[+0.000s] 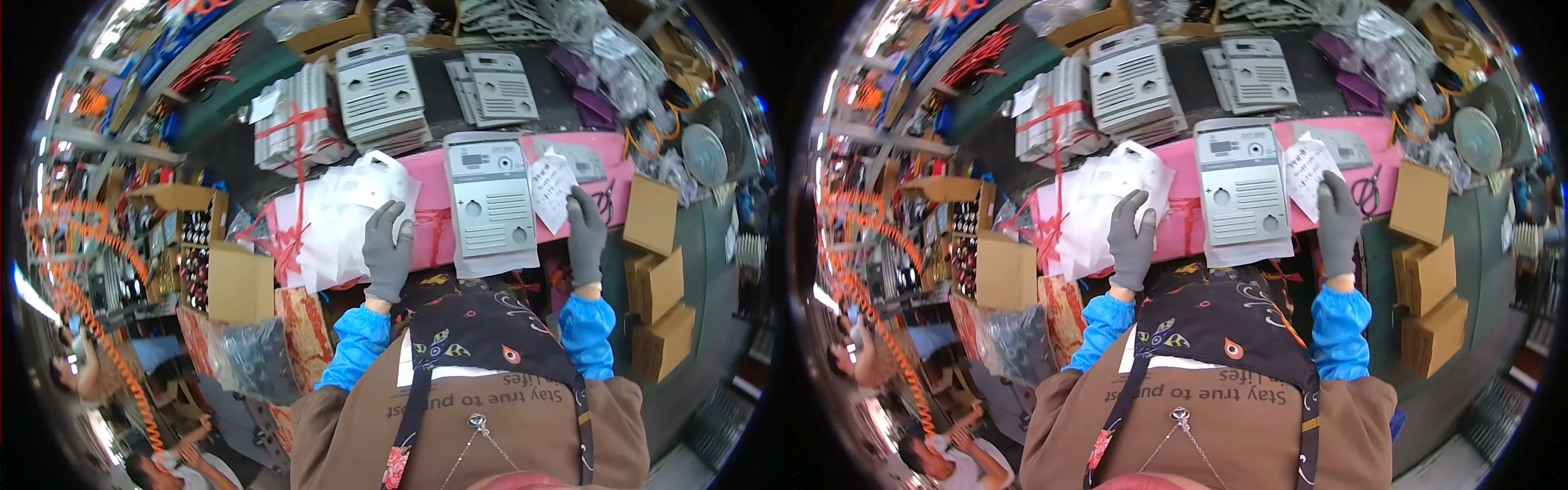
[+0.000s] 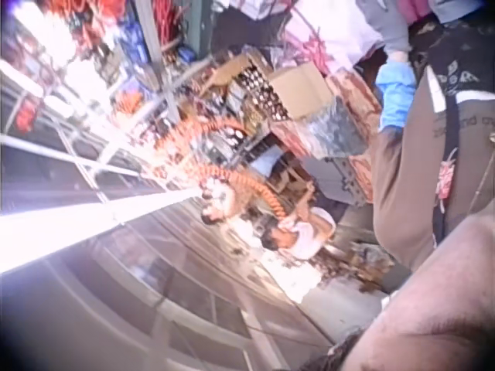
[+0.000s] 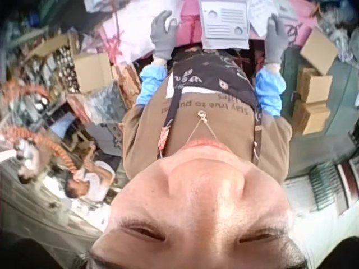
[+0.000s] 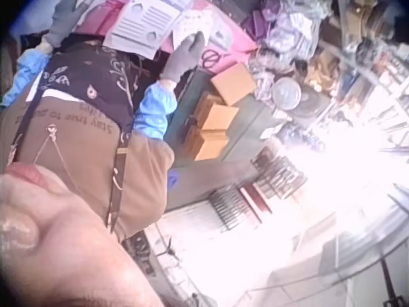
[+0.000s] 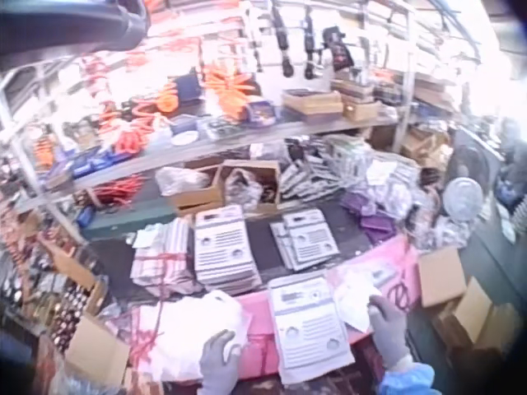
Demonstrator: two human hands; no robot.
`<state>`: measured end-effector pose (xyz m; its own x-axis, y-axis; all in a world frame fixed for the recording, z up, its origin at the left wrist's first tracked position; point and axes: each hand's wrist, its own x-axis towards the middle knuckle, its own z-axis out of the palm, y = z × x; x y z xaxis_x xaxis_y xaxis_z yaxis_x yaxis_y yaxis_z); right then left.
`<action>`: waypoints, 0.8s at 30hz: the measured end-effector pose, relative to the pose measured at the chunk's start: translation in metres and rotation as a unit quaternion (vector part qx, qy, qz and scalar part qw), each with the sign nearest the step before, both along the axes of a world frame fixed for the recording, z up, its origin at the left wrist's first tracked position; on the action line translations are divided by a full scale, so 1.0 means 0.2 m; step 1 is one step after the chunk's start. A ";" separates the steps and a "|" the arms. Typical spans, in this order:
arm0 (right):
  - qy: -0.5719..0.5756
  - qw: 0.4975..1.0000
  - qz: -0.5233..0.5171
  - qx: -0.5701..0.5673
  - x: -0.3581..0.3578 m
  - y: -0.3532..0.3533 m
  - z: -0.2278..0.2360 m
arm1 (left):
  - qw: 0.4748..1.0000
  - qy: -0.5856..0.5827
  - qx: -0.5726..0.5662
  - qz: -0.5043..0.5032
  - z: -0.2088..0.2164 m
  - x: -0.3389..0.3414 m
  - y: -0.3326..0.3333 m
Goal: The person assembles small electronic devices by inserting a white plastic insert into a gray plastic casing. They repeatedly pick up a casing, place the insert inside, and set the assembled unit aside. The person also briefly handles a small red component from a box of parts.
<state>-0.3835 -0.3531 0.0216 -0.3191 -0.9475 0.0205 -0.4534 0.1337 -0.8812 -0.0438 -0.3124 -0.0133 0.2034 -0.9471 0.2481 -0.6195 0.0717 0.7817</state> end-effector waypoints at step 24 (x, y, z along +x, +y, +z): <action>0.015 0.972 0.174 0.156 -0.02 -0.20 -0.18 | 0.910 0.178 0.372 0.031 -0.09 -0.57 -0.38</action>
